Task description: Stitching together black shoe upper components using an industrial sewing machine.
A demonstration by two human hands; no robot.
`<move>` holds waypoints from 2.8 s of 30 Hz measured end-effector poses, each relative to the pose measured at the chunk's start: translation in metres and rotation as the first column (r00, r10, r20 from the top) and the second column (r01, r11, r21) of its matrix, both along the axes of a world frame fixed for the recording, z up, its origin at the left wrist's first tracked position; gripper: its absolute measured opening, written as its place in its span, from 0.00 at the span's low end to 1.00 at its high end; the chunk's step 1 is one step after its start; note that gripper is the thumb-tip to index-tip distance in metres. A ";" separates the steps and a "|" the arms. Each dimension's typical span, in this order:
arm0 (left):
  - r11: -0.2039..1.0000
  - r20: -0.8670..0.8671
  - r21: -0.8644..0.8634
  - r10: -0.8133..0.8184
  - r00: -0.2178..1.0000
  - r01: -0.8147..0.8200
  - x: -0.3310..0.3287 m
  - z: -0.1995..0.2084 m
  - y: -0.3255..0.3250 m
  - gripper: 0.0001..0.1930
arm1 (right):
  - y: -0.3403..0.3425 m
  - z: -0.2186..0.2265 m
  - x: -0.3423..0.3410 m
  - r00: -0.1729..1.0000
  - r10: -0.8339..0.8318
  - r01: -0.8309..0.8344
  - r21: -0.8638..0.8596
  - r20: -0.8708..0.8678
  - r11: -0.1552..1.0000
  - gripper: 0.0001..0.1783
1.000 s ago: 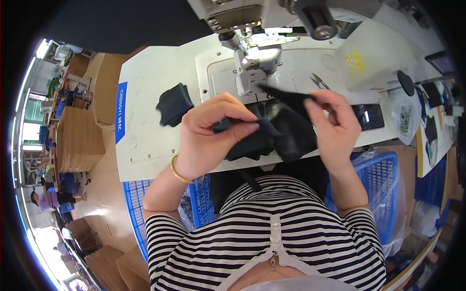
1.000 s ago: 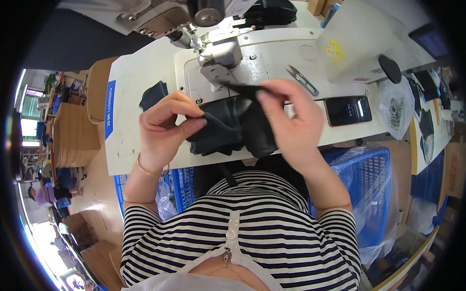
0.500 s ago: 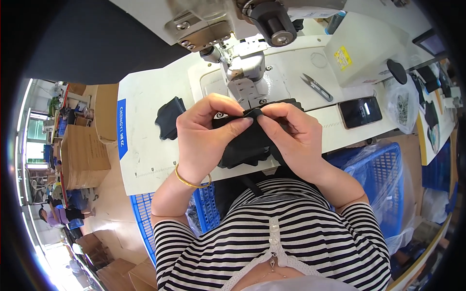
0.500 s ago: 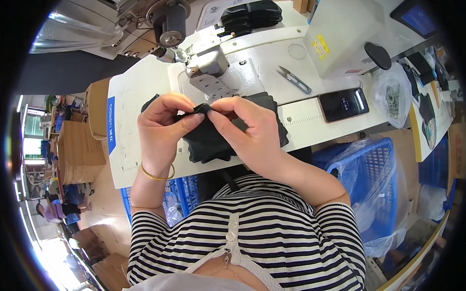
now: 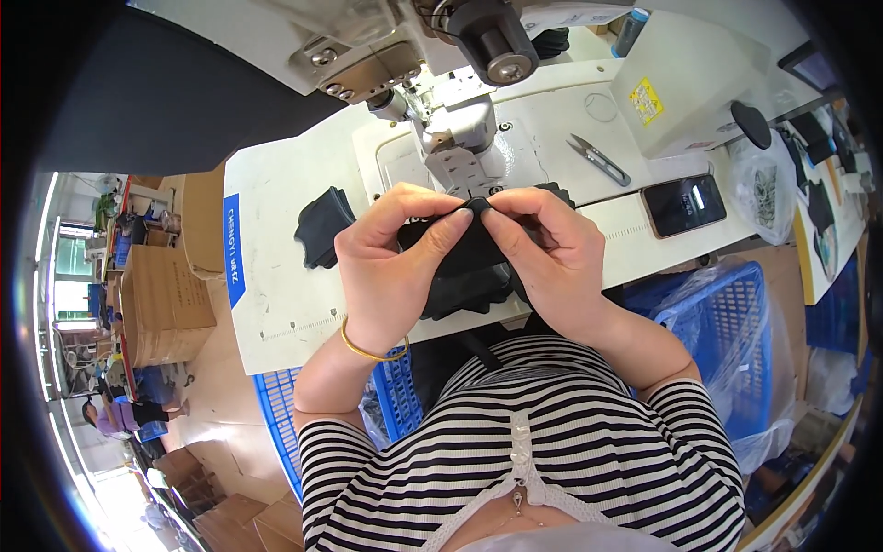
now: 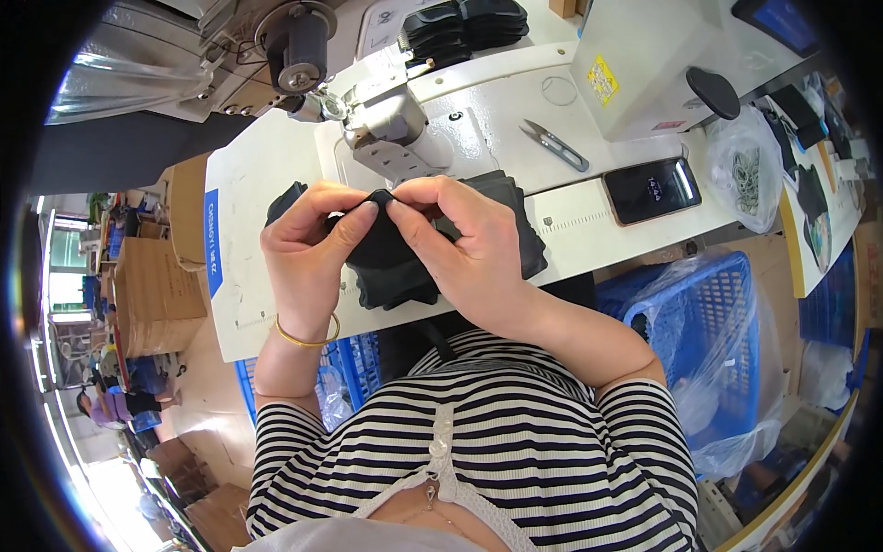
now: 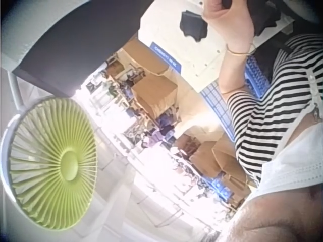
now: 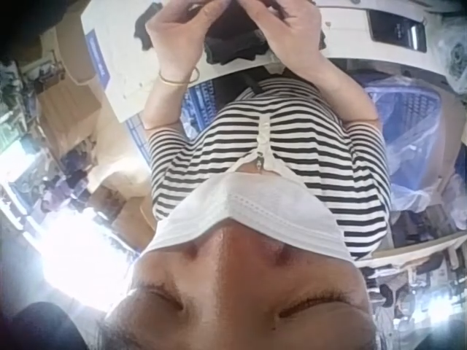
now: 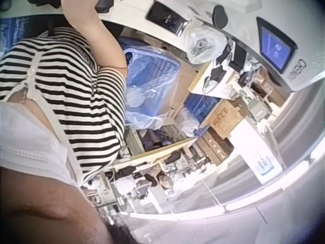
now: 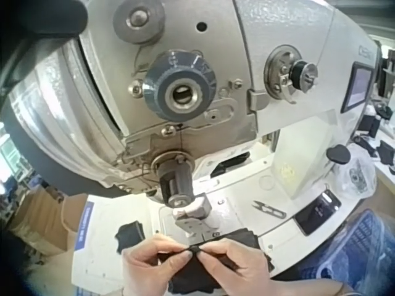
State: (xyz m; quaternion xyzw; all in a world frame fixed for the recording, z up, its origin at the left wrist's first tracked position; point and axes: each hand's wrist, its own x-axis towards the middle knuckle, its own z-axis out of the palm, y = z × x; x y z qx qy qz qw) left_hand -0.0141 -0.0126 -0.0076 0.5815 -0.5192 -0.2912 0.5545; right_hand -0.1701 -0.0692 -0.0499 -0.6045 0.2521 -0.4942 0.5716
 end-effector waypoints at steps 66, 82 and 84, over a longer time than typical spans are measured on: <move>0.984 -0.436 0.169 0.023 0.900 0.057 0.061 0.015 -0.065 0.03 | -0.027 0.007 0.015 0.985 0.170 -0.166 0.158 -0.017 0.973 0.11; 0.984 -0.432 0.174 0.044 0.901 0.035 0.057 0.019 -0.066 0.02 | -0.028 0.005 0.017 0.985 0.173 -0.174 0.187 0.021 0.967 0.12; 0.986 -0.438 0.165 0.049 0.898 0.027 0.057 0.018 -0.066 0.02 | -0.026 0.005 0.017 0.985 0.174 -0.174 0.184 0.020 0.967 0.12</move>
